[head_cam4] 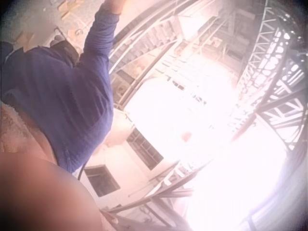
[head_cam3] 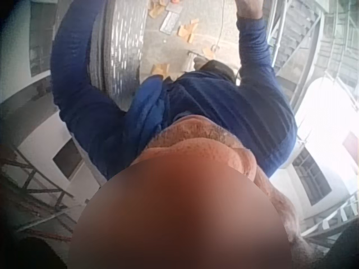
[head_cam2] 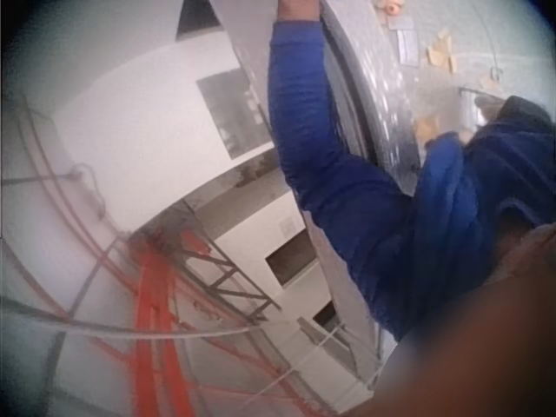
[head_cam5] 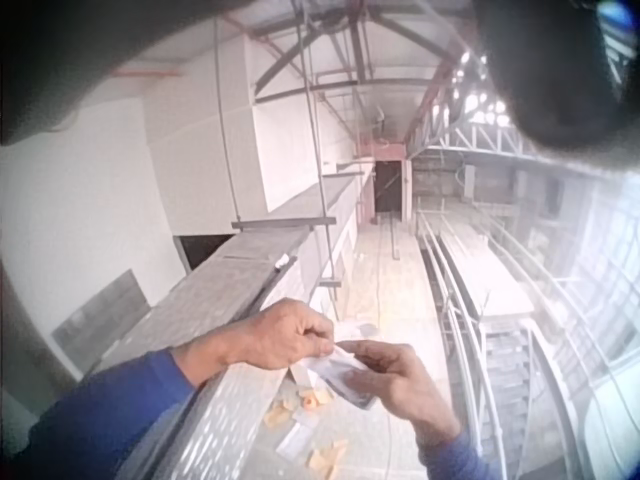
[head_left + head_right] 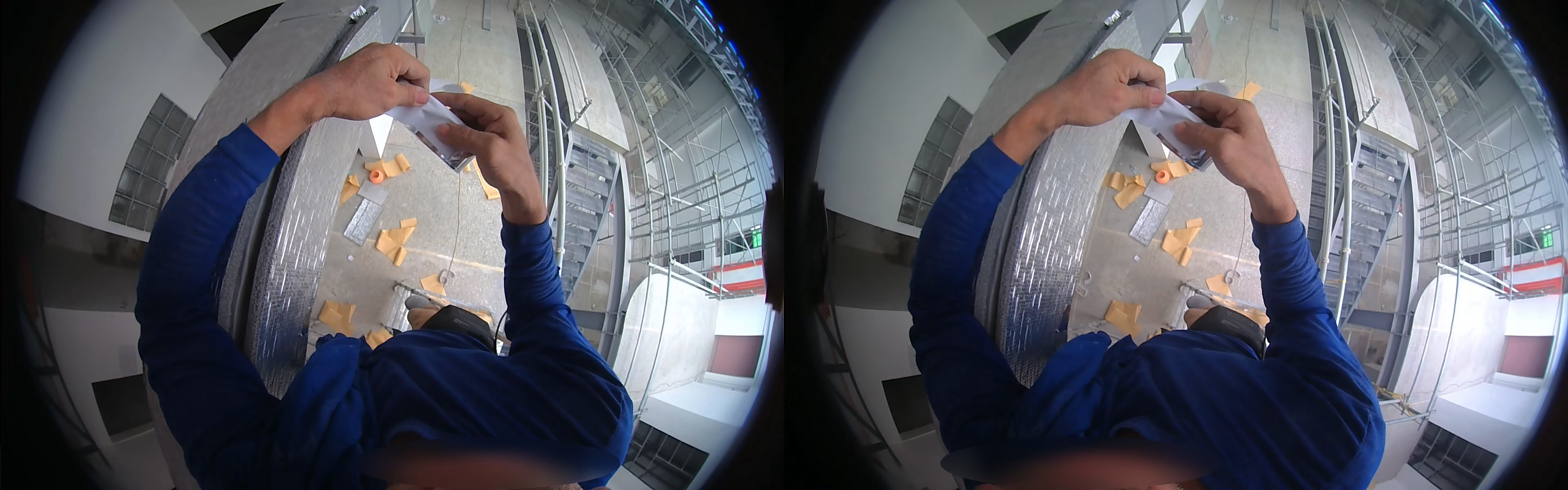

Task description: The person applies silver duct tape to a large metal duct on the ceiling. They pull tape from a roll, press it along the duct seam, and smooth it down. The person climbs a scaffold to reach different sections of the duct and continues taping.

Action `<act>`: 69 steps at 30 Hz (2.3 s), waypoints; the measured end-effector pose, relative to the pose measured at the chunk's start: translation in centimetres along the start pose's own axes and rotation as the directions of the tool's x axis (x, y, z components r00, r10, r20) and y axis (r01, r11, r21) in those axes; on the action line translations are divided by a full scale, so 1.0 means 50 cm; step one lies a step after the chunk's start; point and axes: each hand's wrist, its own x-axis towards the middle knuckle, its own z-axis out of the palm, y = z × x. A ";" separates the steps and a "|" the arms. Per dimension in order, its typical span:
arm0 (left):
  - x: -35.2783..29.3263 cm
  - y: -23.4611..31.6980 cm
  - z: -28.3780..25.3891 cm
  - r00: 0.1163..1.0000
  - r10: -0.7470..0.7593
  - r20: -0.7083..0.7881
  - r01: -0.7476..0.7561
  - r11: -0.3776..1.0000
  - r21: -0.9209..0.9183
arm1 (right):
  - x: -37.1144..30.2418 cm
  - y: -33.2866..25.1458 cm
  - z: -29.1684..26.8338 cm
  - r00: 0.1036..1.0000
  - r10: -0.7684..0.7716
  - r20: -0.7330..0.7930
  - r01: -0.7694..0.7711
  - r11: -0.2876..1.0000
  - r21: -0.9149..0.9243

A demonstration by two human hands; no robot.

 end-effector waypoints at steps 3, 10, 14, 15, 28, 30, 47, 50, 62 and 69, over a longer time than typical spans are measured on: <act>0.001 -0.001 -0.002 1.000 -0.031 0.001 0.031 0.999 -0.023 | 0.001 -0.007 0.006 1.000 0.003 -0.014 -0.003 0.999 0.039; 0.006 -0.018 -0.019 0.961 -0.198 -0.192 0.162 0.969 -0.189 | -0.002 -0.012 0.006 0.995 0.070 -0.065 -0.064 0.993 0.099; 0.006 -0.008 -0.013 0.983 -0.140 -0.117 0.133 0.989 -0.063 | -0.015 -0.005 -0.014 0.975 0.138 -0.171 -0.120 0.986 0.112; 0.005 -0.001 -0.002 0.993 -0.099 -0.062 0.100 0.995 0.012 | -0.018 -0.002 -0.017 0.981 0.099 -0.169 -0.073 0.985 0.154; -0.007 0.033 0.032 0.989 0.131 -0.068 -0.127 0.990 0.057 | 0.028 0.028 0.019 0.955 0.202 -0.217 -0.095 0.902 0.422; -0.009 0.036 0.038 0.989 0.119 -0.087 -0.108 0.986 0.125 | 0.034 0.029 0.024 0.962 0.187 -0.197 -0.064 0.860 0.506; -0.003 0.028 0.028 0.950 0.175 -0.259 -0.076 0.934 0.350 | 0.082 -0.004 0.061 0.926 0.162 -0.342 0.025 0.875 0.483; -0.004 0.030 0.029 0.940 0.204 -0.272 -0.096 0.927 0.362 | 0.084 0.000 0.059 0.948 0.127 -0.290 0.039 0.863 0.504; -0.005 0.028 0.028 0.956 0.166 -0.243 -0.084 0.946 0.313 | 0.095 0.026 0.043 0.950 0.217 -0.223 -0.040 0.796 0.604; -0.001 0.026 0.027 0.937 0.154 -0.313 -0.072 0.963 0.259 | 0.096 0.047 0.018 0.984 0.176 -0.007 -0.120 0.703 0.701</act>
